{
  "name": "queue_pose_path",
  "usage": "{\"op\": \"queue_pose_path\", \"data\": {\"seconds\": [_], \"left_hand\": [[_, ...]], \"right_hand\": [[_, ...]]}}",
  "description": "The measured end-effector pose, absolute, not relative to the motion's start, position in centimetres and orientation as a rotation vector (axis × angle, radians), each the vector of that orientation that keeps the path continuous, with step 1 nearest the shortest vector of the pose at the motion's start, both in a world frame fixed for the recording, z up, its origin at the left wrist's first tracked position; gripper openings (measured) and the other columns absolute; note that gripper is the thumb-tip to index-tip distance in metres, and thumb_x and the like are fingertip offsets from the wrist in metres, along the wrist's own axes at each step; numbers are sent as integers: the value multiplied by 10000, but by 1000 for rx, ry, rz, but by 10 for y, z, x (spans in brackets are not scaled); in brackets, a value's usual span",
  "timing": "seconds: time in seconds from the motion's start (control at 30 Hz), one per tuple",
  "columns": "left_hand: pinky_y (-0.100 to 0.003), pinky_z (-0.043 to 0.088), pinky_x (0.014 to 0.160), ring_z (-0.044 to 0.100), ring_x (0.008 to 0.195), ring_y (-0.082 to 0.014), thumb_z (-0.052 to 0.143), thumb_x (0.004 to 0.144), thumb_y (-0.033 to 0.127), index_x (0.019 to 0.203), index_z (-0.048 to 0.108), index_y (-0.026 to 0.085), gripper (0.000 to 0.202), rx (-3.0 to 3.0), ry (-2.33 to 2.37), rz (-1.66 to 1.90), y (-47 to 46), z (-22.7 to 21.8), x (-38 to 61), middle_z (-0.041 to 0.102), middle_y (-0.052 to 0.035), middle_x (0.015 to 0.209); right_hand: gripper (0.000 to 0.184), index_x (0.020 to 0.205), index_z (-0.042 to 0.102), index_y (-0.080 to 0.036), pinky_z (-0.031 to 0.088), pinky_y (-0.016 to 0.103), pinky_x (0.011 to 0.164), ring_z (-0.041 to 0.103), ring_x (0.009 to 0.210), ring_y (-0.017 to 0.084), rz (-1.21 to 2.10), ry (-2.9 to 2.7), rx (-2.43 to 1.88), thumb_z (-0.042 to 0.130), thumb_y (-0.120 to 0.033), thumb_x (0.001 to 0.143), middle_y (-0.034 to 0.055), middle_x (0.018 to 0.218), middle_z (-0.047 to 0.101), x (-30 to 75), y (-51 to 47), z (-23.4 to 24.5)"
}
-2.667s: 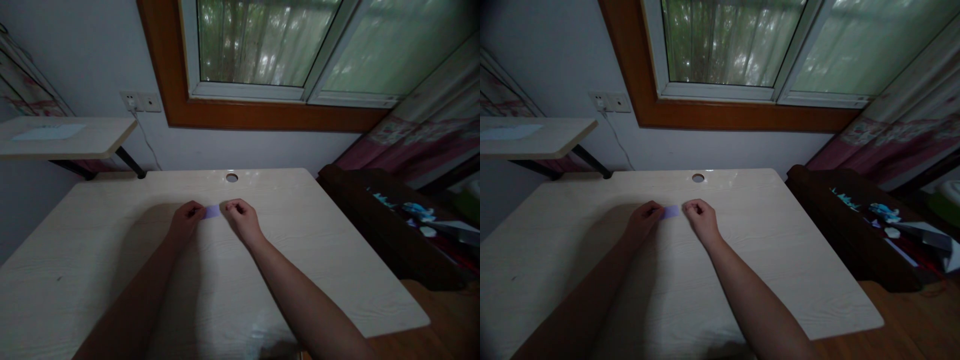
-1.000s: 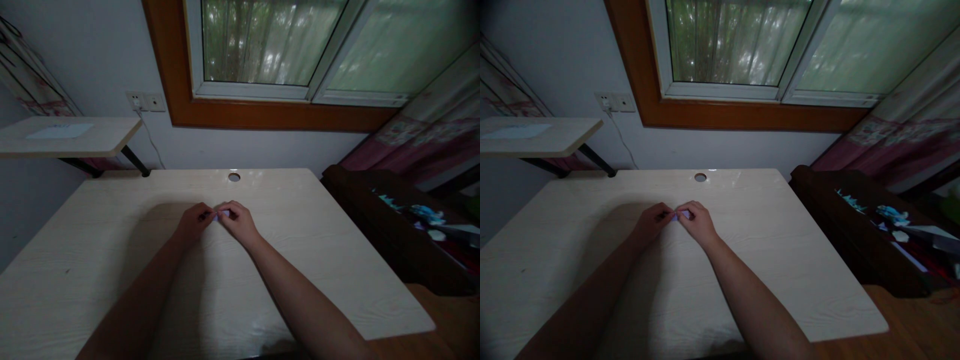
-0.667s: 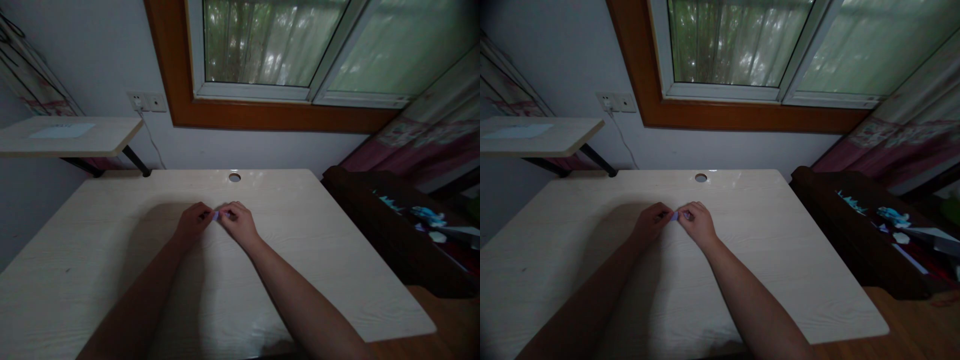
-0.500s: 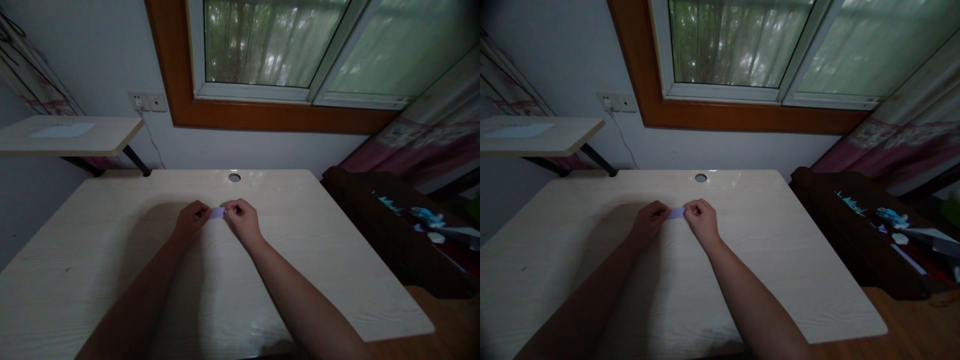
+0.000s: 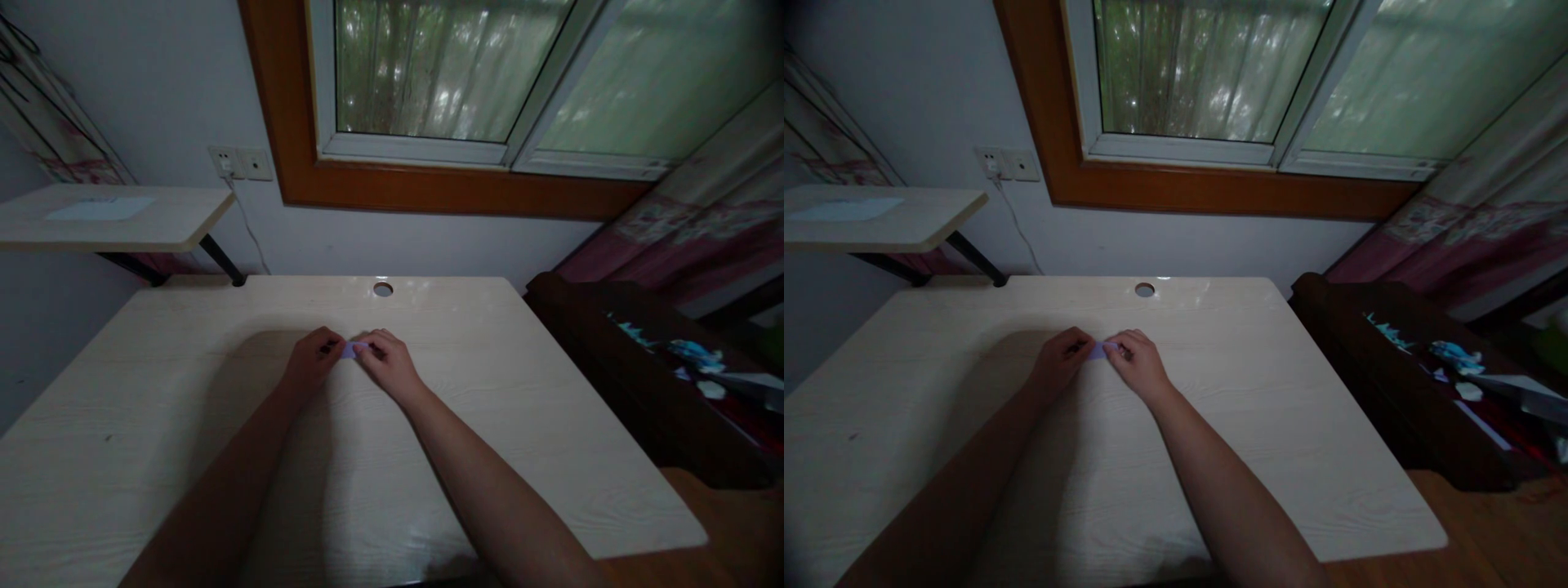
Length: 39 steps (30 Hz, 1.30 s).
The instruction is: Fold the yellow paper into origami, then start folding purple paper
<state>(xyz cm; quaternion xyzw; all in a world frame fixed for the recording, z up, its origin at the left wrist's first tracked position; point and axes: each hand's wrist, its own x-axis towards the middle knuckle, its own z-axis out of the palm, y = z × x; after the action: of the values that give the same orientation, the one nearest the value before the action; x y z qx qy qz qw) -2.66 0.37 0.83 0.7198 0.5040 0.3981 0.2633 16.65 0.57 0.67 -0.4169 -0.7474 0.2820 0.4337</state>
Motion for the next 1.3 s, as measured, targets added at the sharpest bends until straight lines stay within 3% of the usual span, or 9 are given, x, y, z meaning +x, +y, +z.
{"op": "queue_pose_path", "data": {"seconds": [0.27, 0.5, 0.83, 1.03, 1.3], "left_hand": [[-253, 462, 679, 582, 707, -142, 569, 863, 318, 769, 645, 180, 184, 1856, 1404, 1150, 2, 11, -27, 649, -18, 774], [-244, 482, 669, 594, 717, -139, 541, 868, 321, 789, 631, 169, 194, 1552, 1459, 1320, 4, 12, -29, 646, -19, 780], [-250, 500, 700, 618, 839, -155, 574, 884, 397, 957, 659, 195, 231, 1794, 1309, 1189, 7, 7, -26, 647, -40, 952], [-259, 441, 689, 575, 725, -137, 554, 916, 358, 839, 663, 185, 218, 2066, 1301, 1007, 7, 5, -27, 621, -8, 775], [-266, 432, 690, 562, 703, -138, 513, 937, 344, 801, 644, 185, 248, 2160, 1284, 976, 8, 3, -27, 613, -10, 748]], "right_hand": [[215, 793, 677, -211, 428, 279, 673, 561, 721, 169, 772, -1652, -1124, 579, -373, 894, 18, 762, 614, 171, 10, 3], [229, 815, 661, -194, 447, 272, 703, 573, 736, 172, 887, -1435, -1161, 594, -407, 863, 14, 781, 639, 173, 16, -7], [224, 799, 682, -201, 424, 266, 654, 554, 693, 160, 846, -1551, -1107, 607, -397, 877, 8, 742, 615, 170, 15, -3], [208, 801, 707, -213, 432, 272, 654, 571, 721, 168, 750, -1684, -1079, 599, -369, 887, 18, 744, 624, 168, 13, 0], [143, 851, 719, -217, 463, 288, 711, 606, 784, 179, 681, -1793, -1024, 601, -291, 884, 29, 790, 653, 164, 11, 7]]}}
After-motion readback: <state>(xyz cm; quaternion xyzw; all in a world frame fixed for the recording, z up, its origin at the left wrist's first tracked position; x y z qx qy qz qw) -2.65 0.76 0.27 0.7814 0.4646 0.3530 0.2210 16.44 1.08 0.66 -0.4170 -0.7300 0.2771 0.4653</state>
